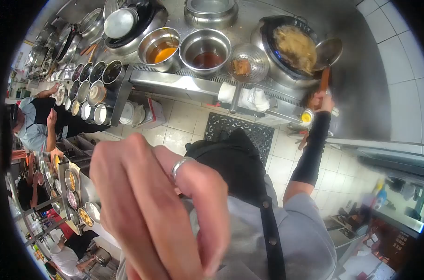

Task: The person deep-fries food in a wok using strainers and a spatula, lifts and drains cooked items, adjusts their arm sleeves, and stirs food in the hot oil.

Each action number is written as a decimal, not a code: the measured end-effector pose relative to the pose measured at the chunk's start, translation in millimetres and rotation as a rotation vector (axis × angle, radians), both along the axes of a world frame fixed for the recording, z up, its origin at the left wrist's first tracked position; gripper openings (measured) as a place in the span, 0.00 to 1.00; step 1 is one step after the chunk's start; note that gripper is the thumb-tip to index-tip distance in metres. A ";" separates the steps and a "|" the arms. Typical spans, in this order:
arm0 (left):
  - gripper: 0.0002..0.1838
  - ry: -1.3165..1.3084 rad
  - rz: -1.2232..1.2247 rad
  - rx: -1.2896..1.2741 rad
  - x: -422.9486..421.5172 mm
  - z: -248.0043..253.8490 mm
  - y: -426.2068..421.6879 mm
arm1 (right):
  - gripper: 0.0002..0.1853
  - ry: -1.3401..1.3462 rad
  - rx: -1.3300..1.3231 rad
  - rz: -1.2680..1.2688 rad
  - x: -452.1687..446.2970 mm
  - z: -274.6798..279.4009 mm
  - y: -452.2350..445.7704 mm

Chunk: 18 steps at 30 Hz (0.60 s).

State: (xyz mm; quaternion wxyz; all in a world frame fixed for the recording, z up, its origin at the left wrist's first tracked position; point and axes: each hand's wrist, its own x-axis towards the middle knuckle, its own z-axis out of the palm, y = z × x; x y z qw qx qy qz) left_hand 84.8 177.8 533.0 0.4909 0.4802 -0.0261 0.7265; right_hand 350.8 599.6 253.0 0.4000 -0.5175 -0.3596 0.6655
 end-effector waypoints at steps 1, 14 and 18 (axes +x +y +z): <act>0.12 -0.005 0.002 -0.002 0.5 1.2 0.8 | 0.10 0.093 -0.047 0.072 8.6 -8.8 7.0; 0.09 -0.091 -0.061 -0.102 25.4 0.8 8.4 | 0.25 0.648 -0.264 0.452 27.0 -51.6 17.9; 0.06 0.120 0.374 -0.281 36.1 -4.4 -10.2 | 0.25 0.551 -0.204 0.467 25.2 -28.6 -0.6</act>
